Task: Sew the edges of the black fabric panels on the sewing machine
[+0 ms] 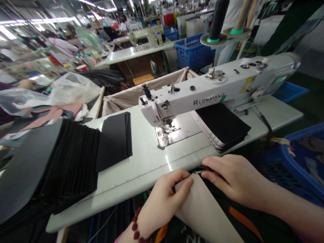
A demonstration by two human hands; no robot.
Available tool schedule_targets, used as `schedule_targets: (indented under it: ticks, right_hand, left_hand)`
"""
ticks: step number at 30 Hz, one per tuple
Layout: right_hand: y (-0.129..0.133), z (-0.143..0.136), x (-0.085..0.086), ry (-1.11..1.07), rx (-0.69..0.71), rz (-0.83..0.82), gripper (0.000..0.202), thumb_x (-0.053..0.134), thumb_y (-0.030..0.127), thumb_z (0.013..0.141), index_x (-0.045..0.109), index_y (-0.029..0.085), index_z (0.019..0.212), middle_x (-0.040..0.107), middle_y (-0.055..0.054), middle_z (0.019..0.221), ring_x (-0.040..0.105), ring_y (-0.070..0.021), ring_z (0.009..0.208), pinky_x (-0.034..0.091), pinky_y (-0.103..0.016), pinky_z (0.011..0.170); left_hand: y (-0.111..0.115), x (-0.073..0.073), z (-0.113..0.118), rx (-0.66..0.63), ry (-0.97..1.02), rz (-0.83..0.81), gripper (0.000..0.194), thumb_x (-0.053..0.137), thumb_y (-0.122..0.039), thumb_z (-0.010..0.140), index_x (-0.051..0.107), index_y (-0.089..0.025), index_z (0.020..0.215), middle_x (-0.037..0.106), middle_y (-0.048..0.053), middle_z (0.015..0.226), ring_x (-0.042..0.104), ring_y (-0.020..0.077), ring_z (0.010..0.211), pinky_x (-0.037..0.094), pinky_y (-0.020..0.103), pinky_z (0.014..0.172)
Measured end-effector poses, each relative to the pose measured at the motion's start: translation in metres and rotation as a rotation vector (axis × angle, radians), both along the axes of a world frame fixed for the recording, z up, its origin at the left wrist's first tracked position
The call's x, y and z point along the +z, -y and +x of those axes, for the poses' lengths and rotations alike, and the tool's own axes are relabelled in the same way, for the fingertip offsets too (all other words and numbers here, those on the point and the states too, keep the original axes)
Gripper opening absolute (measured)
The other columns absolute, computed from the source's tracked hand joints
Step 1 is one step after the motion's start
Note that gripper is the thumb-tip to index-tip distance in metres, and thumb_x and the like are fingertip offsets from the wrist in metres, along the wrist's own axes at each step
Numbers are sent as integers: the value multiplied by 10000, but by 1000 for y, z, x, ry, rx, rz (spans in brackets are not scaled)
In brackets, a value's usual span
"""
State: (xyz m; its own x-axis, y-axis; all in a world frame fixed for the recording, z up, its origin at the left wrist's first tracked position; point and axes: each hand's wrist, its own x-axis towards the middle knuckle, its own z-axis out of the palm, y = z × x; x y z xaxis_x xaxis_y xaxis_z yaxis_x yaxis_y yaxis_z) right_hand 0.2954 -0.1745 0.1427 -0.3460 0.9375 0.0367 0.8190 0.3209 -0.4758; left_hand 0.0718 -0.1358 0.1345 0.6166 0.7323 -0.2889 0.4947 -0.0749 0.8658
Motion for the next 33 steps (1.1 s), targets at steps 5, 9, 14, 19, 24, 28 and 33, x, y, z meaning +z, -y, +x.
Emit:
schedule_targets:
  ticks: [5, 9, 14, 19, 24, 28, 33]
  right_hand:
    - [0, -1, -1, 21, 5, 5, 222, 438, 364, 977, 557, 210, 870, 608, -3, 736, 549, -169, 669, 260, -307, 589]
    - [-1, -1, -2, 23, 3, -13, 229, 420, 375, 983, 551, 211, 893, 601, -4, 748, 544, -176, 680, 257, -314, 597]
    - [1, -5, -11, -136, -18, -116, 256, 403, 414, 989, 549, 206, 964, 589, -6, 763, 540, -171, 688, 282, -309, 601]
    - [2, -9, -30, -831, -175, -389, 376, 276, 488, 1011, 490, 205, 885, 340, 60, 614, 346, -107, 520, 275, -252, 491]
    - [-4, -4, -31, -969, -200, -456, 373, 439, 551, 947, 532, 196, 1014, 263, 76, 627, 262, -94, 519, 243, -233, 470]
    - [-6, -7, -27, -694, -119, -394, 226, 585, 416, 902, 585, 204, 981, 421, 61, 650, 389, -100, 572, 304, -229, 527]
    - [-3, -11, -27, -356, 176, 129, 102, 486, 162, 876, 577, 183, 917, 611, -5, 747, 501, -133, 642, 322, -280, 605]
  left_hand:
    - [0, 0, 0, 3, 3, 0, 288, 462, -379, 964, 631, -178, 845, 609, -9, 764, 533, 149, 732, 404, 230, 645]
    - [0, 0, 0, 0, 6, 1, 285, 461, -372, 964, 636, -178, 850, 622, -6, 773, 541, 153, 740, 407, 231, 651]
    - [0, 0, 0, 1, 2, 3, 282, 459, -371, 966, 630, -179, 848, 616, -7, 772, 537, 151, 737, 408, 229, 655]
    - [0, 0, 1, -18, -5, -15, 283, 459, -365, 963, 632, -174, 846, 624, -2, 775, 542, 153, 736, 406, 231, 649]
    - [0, -1, 1, -13, -17, -16, 285, 465, -371, 963, 623, -175, 831, 600, -18, 747, 516, 132, 701, 387, 219, 628]
    - [0, -3, 2, -19, -10, -20, 284, 464, -366, 963, 633, -171, 844, 619, -11, 767, 520, 134, 705, 391, 219, 634]
    - [1, -1, 2, -39, 16, -33, 266, 458, -352, 967, 643, -178, 889, 647, 1, 823, 557, 157, 780, 406, 225, 665]
